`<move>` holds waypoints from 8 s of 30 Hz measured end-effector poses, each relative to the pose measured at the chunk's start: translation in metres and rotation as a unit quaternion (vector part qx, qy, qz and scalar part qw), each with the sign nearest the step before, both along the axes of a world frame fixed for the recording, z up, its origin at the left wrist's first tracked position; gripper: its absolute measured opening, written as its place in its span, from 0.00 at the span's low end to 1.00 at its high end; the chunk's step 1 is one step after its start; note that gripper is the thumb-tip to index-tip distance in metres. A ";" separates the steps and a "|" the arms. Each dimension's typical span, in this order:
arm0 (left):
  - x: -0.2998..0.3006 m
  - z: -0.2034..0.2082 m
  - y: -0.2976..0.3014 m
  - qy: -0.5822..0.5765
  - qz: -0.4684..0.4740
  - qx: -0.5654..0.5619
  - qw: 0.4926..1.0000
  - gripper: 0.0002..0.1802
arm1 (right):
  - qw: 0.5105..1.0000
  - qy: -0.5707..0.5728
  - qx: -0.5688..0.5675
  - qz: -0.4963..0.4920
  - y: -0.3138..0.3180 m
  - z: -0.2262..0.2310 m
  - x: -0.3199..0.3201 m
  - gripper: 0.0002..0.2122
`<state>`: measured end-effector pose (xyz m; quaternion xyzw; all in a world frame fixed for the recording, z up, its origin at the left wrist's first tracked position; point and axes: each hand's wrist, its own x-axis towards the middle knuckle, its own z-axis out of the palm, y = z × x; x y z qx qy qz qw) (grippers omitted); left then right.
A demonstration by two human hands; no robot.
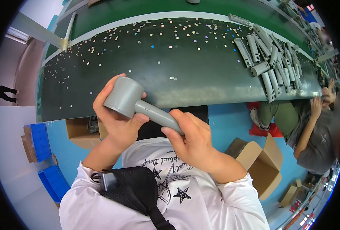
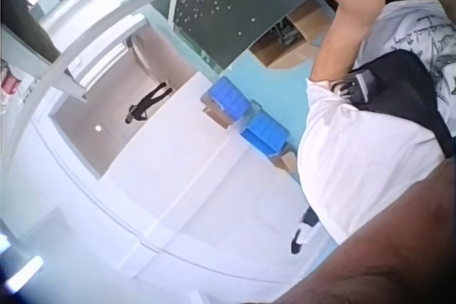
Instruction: Manually assemble the housing and components of a handheld electronic fan.
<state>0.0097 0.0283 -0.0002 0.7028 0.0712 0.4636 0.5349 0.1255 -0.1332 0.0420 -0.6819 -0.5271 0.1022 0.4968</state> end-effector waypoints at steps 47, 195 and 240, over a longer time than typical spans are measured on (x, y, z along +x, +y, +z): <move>0.069 0.002 0.122 0.338 -0.050 0.231 0.911 0.15 | 0.938 0.324 -0.015 -0.121 0.271 0.017 0.239 0.14; 0.027 0.004 -0.042 -0.054 -0.246 -0.478 0.842 0.27 | 0.978 -0.151 0.089 -0.111 0.023 -0.025 0.015 0.19; 0.021 0.016 -0.020 -0.009 -0.079 -0.300 0.951 0.58 | 0.997 0.079 -0.023 0.008 -0.016 -0.005 0.026 0.19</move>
